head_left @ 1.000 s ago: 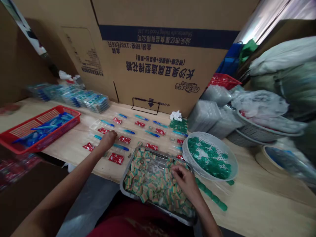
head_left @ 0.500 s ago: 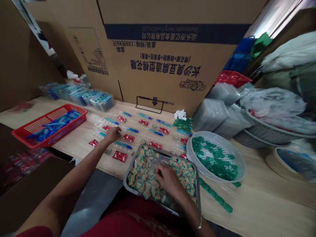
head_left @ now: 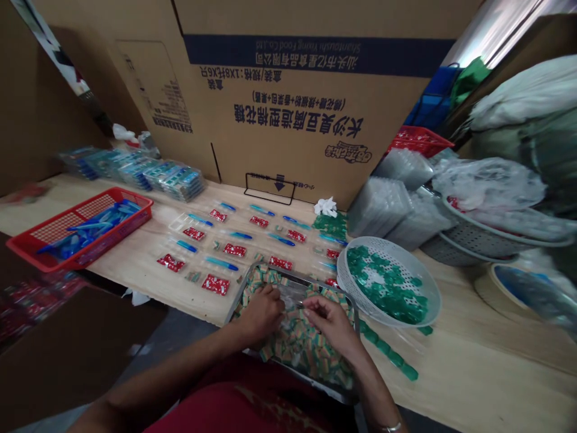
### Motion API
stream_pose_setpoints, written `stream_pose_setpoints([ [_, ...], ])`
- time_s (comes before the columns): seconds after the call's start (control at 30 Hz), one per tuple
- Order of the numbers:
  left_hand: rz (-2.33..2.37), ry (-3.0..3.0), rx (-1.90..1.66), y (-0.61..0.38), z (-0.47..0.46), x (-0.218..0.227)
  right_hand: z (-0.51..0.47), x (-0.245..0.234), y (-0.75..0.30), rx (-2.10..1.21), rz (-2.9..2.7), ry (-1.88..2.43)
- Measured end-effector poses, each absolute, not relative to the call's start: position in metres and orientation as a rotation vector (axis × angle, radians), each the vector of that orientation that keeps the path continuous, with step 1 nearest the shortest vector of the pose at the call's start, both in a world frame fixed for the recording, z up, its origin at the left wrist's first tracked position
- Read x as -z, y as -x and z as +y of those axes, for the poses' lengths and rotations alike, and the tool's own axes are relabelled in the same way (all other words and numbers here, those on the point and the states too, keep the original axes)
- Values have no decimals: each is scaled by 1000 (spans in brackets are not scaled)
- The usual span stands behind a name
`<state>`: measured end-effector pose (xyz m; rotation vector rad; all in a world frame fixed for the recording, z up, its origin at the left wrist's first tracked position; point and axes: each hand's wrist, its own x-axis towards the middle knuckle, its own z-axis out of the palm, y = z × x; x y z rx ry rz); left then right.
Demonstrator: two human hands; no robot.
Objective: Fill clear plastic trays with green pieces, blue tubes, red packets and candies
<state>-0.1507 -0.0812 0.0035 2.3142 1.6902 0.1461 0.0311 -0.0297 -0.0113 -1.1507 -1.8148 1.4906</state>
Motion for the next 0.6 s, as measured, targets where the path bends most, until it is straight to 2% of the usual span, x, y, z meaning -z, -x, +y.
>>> stream_pose_setpoints([
  [0.1,1688,-2223,-195,152,-83,-1,-35,13,-31,-1589,-1795,1116],
  [0.2,1746,-2056,-275,158,-84,-6,-34,9,-23,-1524,-1926,1108],
  [0.47,1963,-1991,-105,153,-81,-14,-22,4,-2,-913,-2578,1061],
  [0.6,1950,-2044,-26,152,-79,-19,-29,3,-7,-831,-2613,981],
])
